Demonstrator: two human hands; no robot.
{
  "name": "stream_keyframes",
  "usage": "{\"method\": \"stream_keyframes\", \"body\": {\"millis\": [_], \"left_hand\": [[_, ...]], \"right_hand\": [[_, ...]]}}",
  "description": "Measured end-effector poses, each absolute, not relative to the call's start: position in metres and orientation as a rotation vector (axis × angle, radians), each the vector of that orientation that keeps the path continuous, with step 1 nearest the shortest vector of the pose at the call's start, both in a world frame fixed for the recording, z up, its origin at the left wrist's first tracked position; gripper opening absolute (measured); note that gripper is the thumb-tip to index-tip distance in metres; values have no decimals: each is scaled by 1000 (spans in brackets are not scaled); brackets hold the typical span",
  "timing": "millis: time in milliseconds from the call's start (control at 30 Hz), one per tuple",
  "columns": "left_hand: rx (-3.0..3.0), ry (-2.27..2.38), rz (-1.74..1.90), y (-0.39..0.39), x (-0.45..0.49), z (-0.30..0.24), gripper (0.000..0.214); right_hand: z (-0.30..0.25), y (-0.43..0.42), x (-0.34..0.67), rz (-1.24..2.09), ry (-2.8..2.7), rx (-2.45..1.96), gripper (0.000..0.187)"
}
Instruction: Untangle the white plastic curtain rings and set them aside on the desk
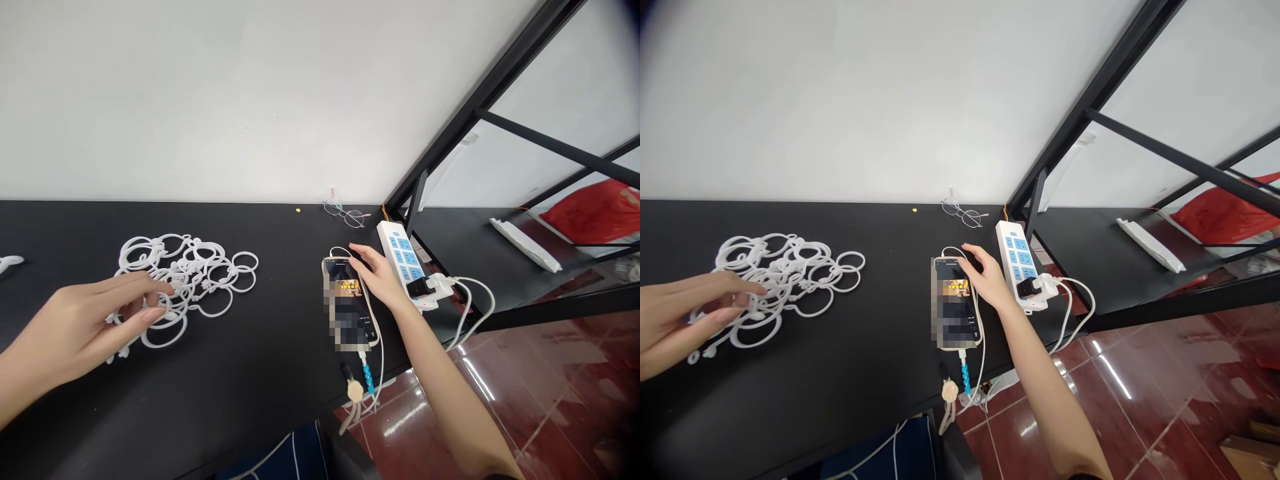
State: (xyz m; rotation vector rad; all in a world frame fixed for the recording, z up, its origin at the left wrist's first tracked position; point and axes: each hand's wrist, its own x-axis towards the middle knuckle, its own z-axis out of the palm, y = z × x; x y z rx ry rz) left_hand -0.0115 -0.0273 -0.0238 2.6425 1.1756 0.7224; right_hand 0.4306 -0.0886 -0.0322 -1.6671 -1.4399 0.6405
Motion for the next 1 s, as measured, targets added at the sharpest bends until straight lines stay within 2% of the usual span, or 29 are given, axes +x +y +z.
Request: {"method": "stream_keyframes", "body": {"millis": [367,733,1000], "left_hand": [[2577,1117,774,-27,-10,-20,36],[2531,1152,766,-26,-11,-18,36],[2500,1160,765,-27,-9,-15,35]], "right_hand": [[-31,-87,424,618,-1399,-1648,40],[-39,-60,423,623,-1445,-1805,84],[-38,-62,418,570,-1474,-1824,90]]}}
